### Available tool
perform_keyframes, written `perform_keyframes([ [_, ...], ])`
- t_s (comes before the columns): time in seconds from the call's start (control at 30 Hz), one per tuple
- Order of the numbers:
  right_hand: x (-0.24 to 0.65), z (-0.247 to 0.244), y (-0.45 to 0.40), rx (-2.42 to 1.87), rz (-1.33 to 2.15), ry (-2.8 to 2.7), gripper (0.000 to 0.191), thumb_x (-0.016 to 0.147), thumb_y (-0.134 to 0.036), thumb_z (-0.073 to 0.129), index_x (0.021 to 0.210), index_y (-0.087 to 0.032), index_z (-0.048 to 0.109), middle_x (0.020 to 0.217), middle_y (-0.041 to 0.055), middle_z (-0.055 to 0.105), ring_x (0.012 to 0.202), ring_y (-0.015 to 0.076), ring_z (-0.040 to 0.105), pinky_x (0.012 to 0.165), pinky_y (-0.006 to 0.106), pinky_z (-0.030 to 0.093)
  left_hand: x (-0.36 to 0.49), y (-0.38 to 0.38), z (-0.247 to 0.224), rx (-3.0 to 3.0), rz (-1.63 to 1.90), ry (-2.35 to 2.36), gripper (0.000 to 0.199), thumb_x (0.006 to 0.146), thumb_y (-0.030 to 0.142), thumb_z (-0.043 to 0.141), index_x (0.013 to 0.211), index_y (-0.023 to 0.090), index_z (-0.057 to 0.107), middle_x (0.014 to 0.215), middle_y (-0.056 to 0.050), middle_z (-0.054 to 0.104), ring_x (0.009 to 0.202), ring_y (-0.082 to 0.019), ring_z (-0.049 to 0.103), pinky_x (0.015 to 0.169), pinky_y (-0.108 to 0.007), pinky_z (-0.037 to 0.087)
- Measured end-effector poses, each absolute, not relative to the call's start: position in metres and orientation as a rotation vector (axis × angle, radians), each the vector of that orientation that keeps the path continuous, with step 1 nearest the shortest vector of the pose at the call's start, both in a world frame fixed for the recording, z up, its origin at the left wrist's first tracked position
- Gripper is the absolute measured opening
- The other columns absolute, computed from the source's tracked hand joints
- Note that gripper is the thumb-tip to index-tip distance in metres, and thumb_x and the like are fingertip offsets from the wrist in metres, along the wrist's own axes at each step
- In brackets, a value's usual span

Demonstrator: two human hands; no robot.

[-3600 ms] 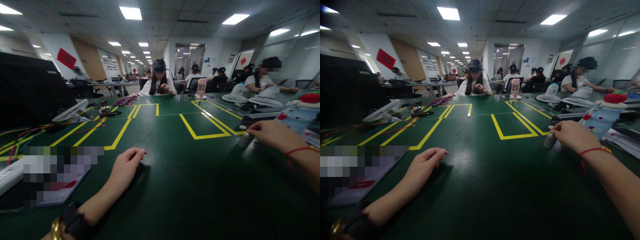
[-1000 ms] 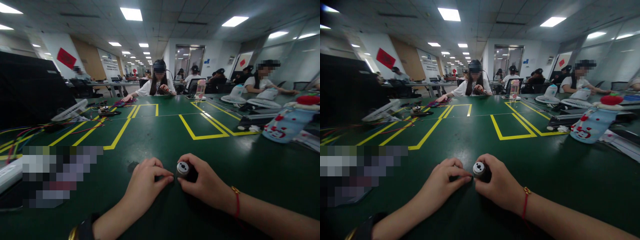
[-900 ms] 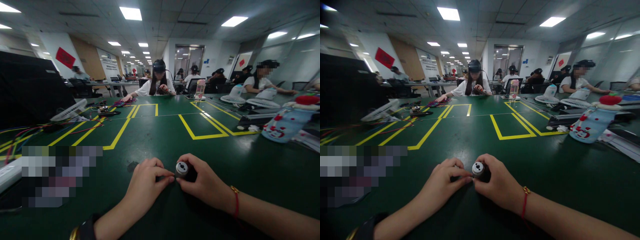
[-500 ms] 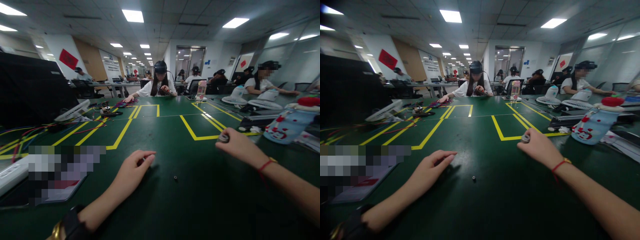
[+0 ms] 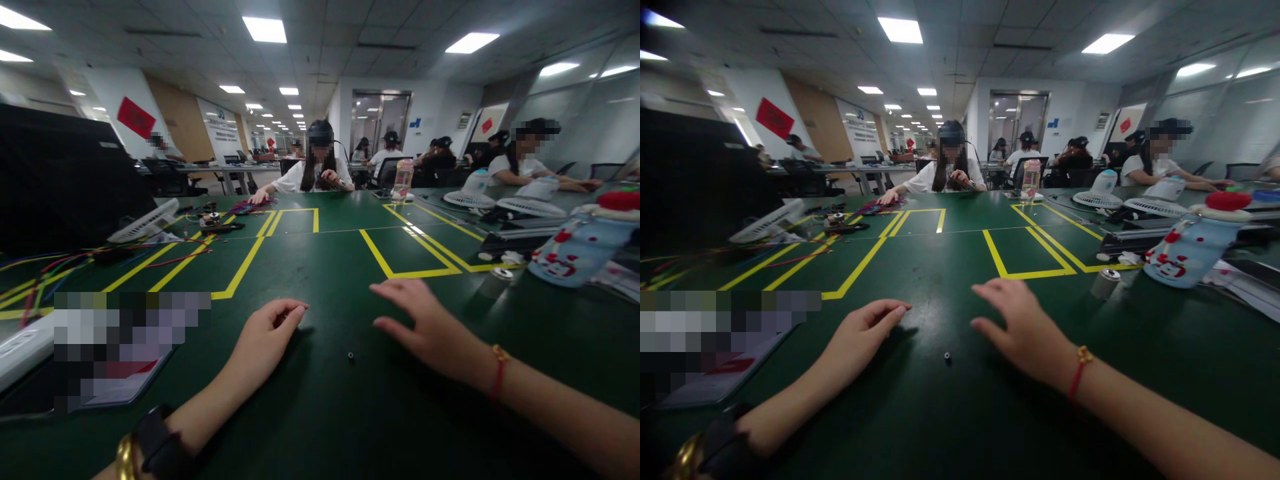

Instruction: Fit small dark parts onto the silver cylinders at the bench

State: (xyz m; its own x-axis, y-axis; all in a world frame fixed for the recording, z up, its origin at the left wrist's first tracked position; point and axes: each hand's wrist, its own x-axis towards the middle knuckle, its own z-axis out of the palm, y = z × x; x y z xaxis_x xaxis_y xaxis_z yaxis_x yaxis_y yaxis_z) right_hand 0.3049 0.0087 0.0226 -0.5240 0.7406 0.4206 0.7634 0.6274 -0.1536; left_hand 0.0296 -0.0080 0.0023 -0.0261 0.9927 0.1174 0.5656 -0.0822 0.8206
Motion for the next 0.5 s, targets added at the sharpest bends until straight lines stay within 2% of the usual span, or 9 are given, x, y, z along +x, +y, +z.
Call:
perform_keyframes([
  [0.1, 0.262, 0.011, -0.016, -0.956, 0.177, -2.623, 0.025, 0.088, -0.029, 0.045, 0.107, -0.026, 0.062, 0.105, 0.0032, 0.06, 0.094, 0.0154, 0.052, 0.082, 0.032, 0.043, 0.029, -0.009, 0.001, 1.711, 0.992, 1.632, 0.034, 0.082, 0.046, 0.048, 0.097, 0.021, 0.067, 0.089, -0.003, 0.068, 0.078, -0.019, 0.059, 0.068, -0.029, 0.042],
  [0.2, 0.274, 0.014, -0.006, -1.063, 0.174, -2.556, 0.025, 0.09, -0.024, 0.04, 0.094, -0.022, 0.065, 0.095, 0.0034, 0.061, 0.086, 0.0133, 0.053, 0.079, 0.029, 0.042, 0.029, -0.011, 0.001, 1.714, 0.977, 1.634, 0.034, 0.083, 0.046, 0.048, 0.097, 0.021, 0.067, 0.088, -0.003, 0.068, 0.075, -0.019, 0.058, 0.066, -0.029, 0.041],
  [0.3, 0.325, 0.034, 0.026, -1.409, -0.155, -2.322, 0.029, 0.089, -0.029, 0.039, 0.096, -0.016, 0.064, 0.096, 0.0081, 0.062, 0.088, 0.0168, 0.054, 0.08, 0.032, 0.041, 0.029, -0.01, 0.0, 1.714, 0.976, 1.633, 0.033, 0.083, 0.046, 0.048, 0.096, 0.021, 0.067, 0.088, -0.002, 0.068, 0.076, -0.019, 0.058, 0.067, -0.029, 0.041],
  [0.4, 0.39, 0.056, 0.056, -1.93, -0.538, -2.072, 0.035, 0.086, -0.037, 0.039, 0.094, -0.015, 0.066, 0.097, 0.0135, 0.062, 0.088, 0.0251, 0.056, 0.071, 0.038, 0.039, 0.029, -0.009, 0.0, 1.723, 0.98, 1.627, 0.033, 0.083, 0.045, 0.047, 0.095, 0.021, 0.067, 0.087, -0.002, 0.068, 0.077, -0.019, 0.058, 0.068, -0.029, 0.041],
  [0.5, 0.445, 0.063, 0.076, -2.377, -0.442, -1.889, 0.037, 0.082, -0.043, 0.041, 0.094, -0.019, 0.067, 0.095, 0.0142, 0.063, 0.082, 0.0278, 0.057, 0.062, 0.037, 0.037, 0.029, -0.009, 0.001, 1.728, 0.964, 1.636, 0.033, 0.083, 0.045, 0.047, 0.095, 0.021, 0.067, 0.084, -0.002, 0.068, 0.075, -0.019, 0.058, 0.065, -0.029, 0.041],
])
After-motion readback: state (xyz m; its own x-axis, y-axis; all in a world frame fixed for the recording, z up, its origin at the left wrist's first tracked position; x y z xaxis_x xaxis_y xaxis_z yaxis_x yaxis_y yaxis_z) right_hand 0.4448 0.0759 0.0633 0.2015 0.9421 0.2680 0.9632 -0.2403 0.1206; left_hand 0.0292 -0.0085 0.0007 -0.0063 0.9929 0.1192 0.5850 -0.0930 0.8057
